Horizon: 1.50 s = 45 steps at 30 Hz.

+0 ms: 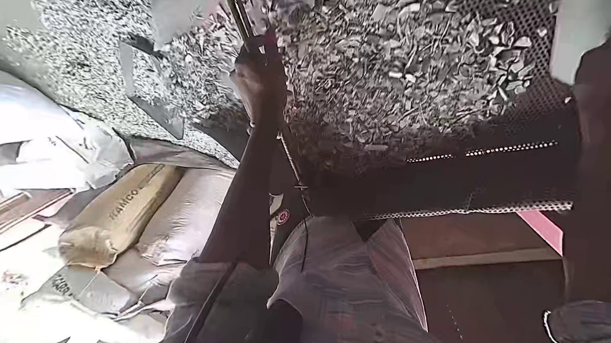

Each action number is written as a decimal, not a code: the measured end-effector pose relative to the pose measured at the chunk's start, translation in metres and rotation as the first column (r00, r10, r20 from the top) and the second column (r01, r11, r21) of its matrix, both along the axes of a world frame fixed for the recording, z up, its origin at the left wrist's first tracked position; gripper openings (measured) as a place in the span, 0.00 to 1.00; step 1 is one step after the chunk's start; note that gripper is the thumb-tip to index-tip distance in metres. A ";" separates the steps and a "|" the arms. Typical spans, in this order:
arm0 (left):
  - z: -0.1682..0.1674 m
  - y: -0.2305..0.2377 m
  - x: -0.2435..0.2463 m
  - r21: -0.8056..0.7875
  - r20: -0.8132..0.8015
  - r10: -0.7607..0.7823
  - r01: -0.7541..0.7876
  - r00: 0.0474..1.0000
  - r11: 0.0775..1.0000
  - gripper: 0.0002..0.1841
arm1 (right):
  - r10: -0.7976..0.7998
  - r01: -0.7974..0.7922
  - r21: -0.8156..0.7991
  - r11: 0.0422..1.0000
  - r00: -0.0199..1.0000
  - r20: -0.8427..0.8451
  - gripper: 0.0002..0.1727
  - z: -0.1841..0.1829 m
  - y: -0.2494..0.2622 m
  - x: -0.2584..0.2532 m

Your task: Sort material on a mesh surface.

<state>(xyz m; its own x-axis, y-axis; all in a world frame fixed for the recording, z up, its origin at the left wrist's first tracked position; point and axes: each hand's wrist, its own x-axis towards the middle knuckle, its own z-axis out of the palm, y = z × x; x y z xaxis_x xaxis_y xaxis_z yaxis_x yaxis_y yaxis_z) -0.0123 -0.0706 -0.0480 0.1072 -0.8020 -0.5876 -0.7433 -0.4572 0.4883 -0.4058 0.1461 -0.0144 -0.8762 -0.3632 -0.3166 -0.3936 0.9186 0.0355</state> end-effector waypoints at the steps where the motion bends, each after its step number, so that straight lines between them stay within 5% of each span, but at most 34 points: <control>1: 0.002 0.003 0.006 0.003 0.049 -0.010 0.010 0.999 1.000 0.26 | -0.010 0.010 0.024 1.000 1.000 0.020 0.31 0.006 0.009 0.024; 7: 0.004 0.004 0.001 -0.002 0.024 -0.015 0.015 1.000 1.000 0.25 | -0.069 0.089 -0.039 0.995 0.930 0.361 0.25 -0.002 0.045 0.207; 10: 0.011 -0.005 0.015 -0.008 0.156 -0.080 0.082 0.984 0.997 0.27 | -0.214 0.328 -0.153 0.932 0.840 0.499 0.26 -0.024 -0.001 0.276; 14: 0.004 0.002 0.003 -0.053 0.058 -0.068 0.071 0.996 0.996 0.25 | -0.101 0.362 -0.225 0.904 0.695 0.712 0.31 -0.021 -0.058 0.311; 17: 0.004 -0.007 0.019 -0.026 0.137 -0.117 0.122 0.984 0.992 0.29 | 0.224 -0.045 -0.259 0.965 0.659 0.718 0.20 0.006 -0.104 0.269; 19: 0.012 -0.006 0.004 0.019 0.140 -0.152 0.151 0.978 0.988 0.30 | 0.349 -0.275 -0.221 0.936 0.640 0.685 0.23 0.021 -0.145 0.208; 23: 0.007 -0.001 0.020 0.082 0.035 -0.053 0.050 0.998 0.995 0.23 | 0.252 -0.189 -0.241 0.952 0.930 0.268 0.28 0.033 -0.155 0.108; 26: 0.001 0.000 0.014 0.079 -0.136 -0.085 0.096 0.987 0.992 0.22 | -0.060 0.063 -0.226 0.972 0.998 0.022 0.35 0.016 -0.176 0.065; 30: 0.003 -0.003 0.020 0.052 -0.022 -0.016 0.017 1.000 0.998 0.24 | 0.081 -0.057 -0.153 0.987 0.985 0.154 0.27 -0.010 -0.219 0.134; 33: 0.009 0.000 0.007 -0.044 0.020 -0.081 0.081 0.997 0.996 0.27 | 0.320 -0.273 -0.257 0.927 0.934 0.161 0.26 -0.014 -0.224 0.214; 36: 0.013 0.005 0.011 -0.074 0.050 0.036 -0.032 0.998 0.997 0.35 | 0.633 -0.573 -0.367 0.733 0.772 0.059 0.19 -0.025 -0.183 0.255; 38: -0.005 -0.001 0.022 -0.103 -0.052 0.091 -0.096 0.995 0.990 0.40 | 0.806 -0.684 -0.440 0.581 0.561 0.191 0.17 -0.019 -0.161 0.236; 40: -0.004 0.002 0.008 -0.046 -0.119 0.101 -0.108 0.988 0.993 0.39 | 0.836 -0.740 -0.412 0.532 0.383 0.392 0.17 -0.001 -0.142 0.196; 42: -0.006 0.007 0.011 0.011 -0.121 0.107 -0.106 0.987 0.994 0.36 | 0.786 -0.655 -0.436 0.617 0.478 0.392 0.18 0.016 -0.110 0.151; 45: -0.017 -0.005 0.025 0.078 -0.205 0.159 -0.145 0.966 0.986 0.34 | 0.482 -0.432 -0.276 0.859 0.864 0.146 0.22 0.038 -0.076 0.075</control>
